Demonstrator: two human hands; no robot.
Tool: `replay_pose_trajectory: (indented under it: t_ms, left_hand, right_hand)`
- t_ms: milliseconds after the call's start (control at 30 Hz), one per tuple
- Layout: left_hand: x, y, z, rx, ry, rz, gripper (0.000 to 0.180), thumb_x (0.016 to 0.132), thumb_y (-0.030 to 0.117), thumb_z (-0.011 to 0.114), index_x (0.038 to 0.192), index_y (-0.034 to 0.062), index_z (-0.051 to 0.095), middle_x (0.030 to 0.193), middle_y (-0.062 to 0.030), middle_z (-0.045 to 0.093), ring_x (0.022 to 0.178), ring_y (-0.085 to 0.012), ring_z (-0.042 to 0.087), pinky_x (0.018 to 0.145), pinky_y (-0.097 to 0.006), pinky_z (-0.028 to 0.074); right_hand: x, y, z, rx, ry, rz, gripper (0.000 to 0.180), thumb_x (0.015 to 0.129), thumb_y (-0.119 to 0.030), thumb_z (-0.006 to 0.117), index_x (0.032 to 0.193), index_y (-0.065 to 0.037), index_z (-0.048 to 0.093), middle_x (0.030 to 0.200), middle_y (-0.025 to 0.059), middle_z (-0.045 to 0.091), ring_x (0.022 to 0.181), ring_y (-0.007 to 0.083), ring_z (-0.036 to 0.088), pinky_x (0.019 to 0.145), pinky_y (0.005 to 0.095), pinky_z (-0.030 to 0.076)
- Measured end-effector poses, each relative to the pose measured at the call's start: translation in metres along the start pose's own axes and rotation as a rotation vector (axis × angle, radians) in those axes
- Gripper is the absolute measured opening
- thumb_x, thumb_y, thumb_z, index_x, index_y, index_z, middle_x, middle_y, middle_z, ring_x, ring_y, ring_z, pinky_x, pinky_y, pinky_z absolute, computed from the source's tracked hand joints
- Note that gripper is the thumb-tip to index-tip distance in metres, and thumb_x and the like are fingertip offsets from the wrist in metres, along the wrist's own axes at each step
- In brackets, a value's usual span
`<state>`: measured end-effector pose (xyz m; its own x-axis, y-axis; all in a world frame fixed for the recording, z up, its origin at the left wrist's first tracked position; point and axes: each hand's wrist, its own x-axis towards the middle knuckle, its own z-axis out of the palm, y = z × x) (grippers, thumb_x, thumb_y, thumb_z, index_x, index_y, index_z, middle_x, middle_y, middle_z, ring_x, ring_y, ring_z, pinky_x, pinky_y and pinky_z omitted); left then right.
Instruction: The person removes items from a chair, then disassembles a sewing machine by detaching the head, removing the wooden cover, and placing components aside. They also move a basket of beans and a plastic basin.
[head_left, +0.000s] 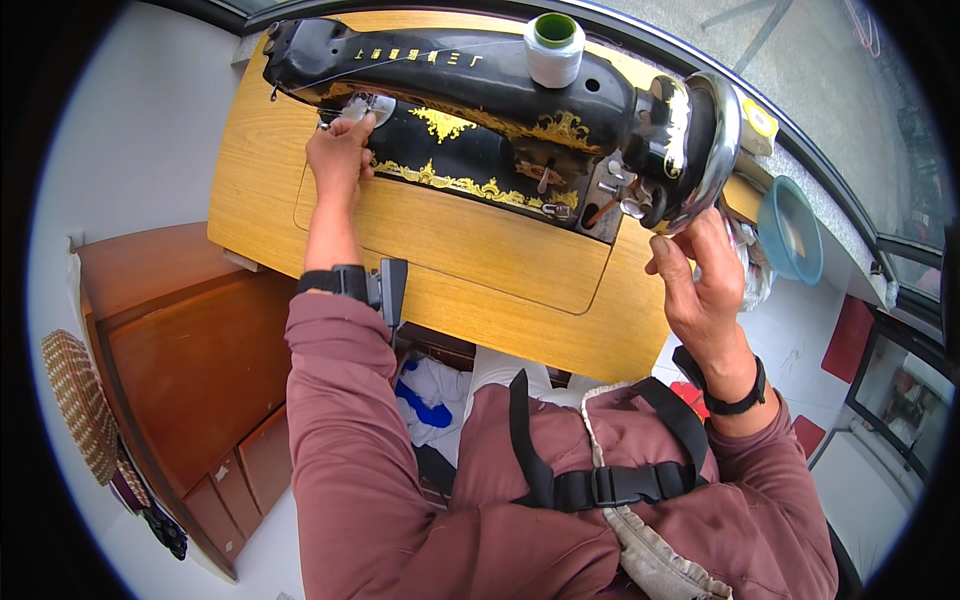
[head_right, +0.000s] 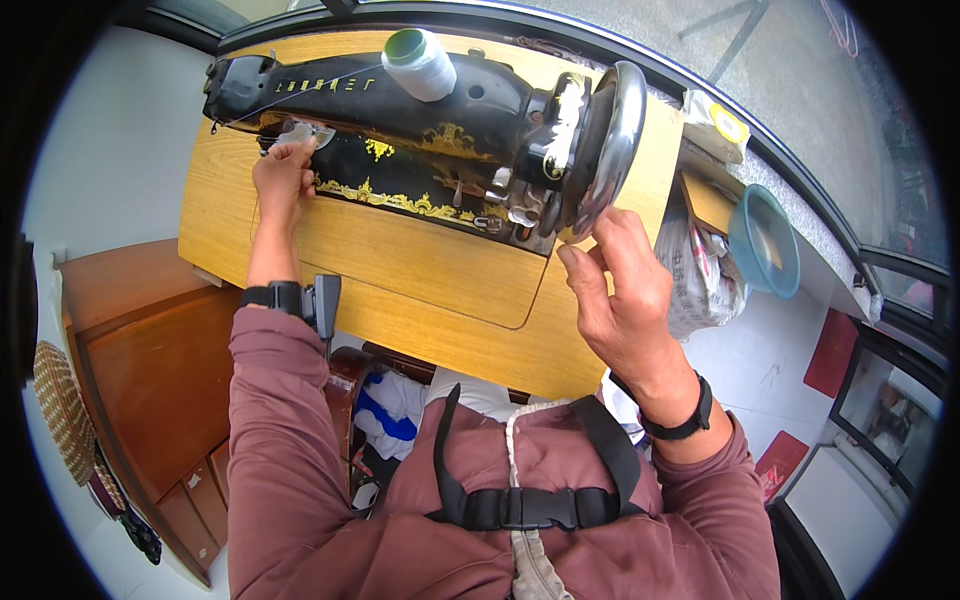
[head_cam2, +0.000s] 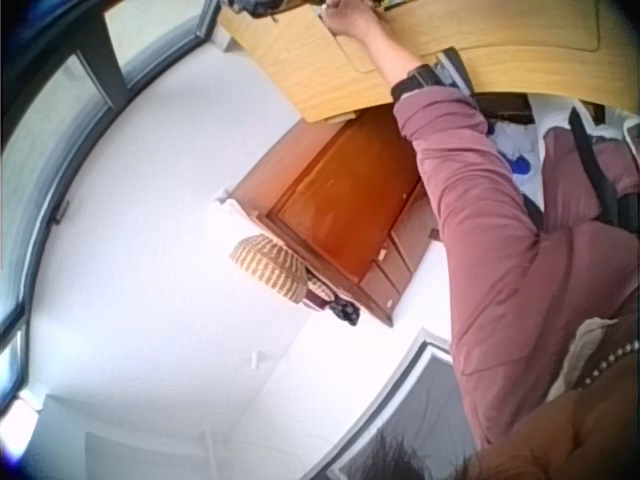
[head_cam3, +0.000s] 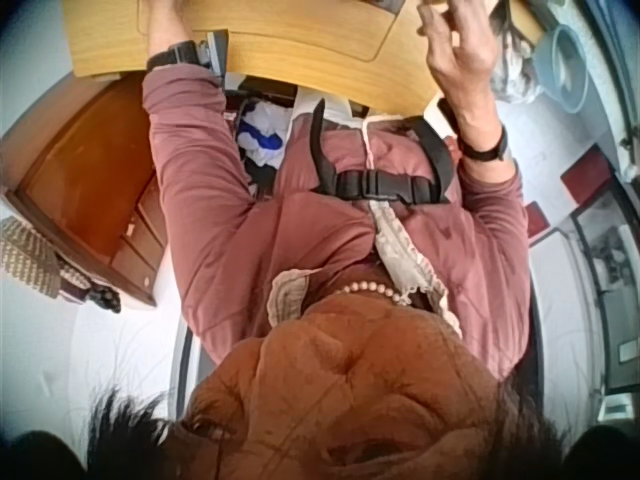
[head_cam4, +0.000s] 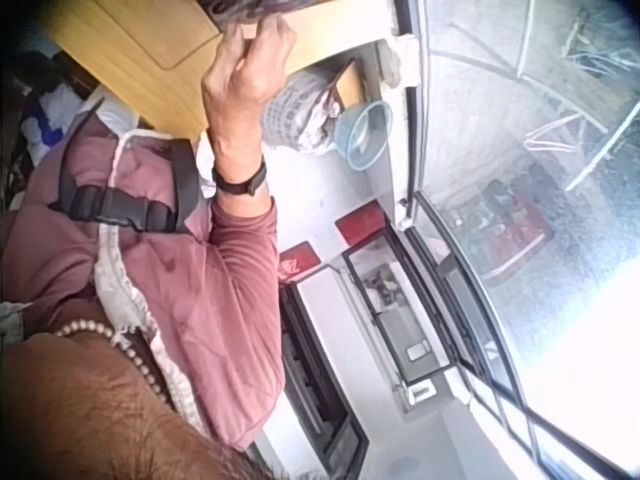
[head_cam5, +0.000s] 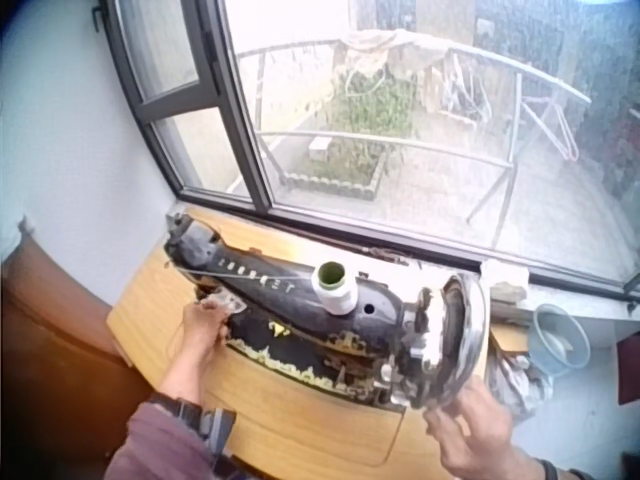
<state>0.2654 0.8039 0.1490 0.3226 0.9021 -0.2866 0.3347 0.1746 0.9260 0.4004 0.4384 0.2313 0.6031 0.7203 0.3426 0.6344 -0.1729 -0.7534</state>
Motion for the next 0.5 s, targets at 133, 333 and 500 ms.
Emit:
replay_pose_trajectory:
  t_ms: [133,333,500]
  left_hand:
    - [0.021,-0.006,0.017,0.051,0.079,-0.001,0.024,0.075,0.018,0.076,0.076,0.0089,0.054,0.056,0.0007,0.050,0.037,-0.0084,0.043,0.031,-0.025,0.034]
    - [0.060,-0.032,0.019,0.137,0.166,0.129,0.032,0.070,0.024,0.073,0.087,0.0002,0.059,0.078,-0.0039,0.064,0.078,-0.0194,0.061,0.079,-0.029,0.048]
    - [0.076,-0.049,0.013,0.201,0.125,0.179,0.035,0.070,0.023,0.070,0.090,-0.0030,0.060,0.084,-0.0037,0.067,0.088,-0.0207,0.061,0.090,-0.030,0.044]
  right_hand:
    - [0.000,-0.001,-0.001,-0.031,-0.021,-0.022,0.028,0.079,0.009,0.065,0.104,0.010,0.053,0.093,0.0186,0.057,0.065,0.0235,0.057,0.054,0.0293,0.048]
    - [-0.003,-0.002,-0.004,-0.023,-0.037,0.001,0.032,0.080,0.008,0.065,0.110,0.009,0.055,0.099,0.0199,0.059,0.069,0.0229,0.059,0.056,0.0285,0.049]
    - [-0.005,0.000,-0.004,-0.061,-0.042,-0.032,0.032,0.080,0.008,0.064,0.111,0.009,0.055,0.102,0.0198,0.060,0.068,0.0228,0.060,0.057,0.0283,0.050]
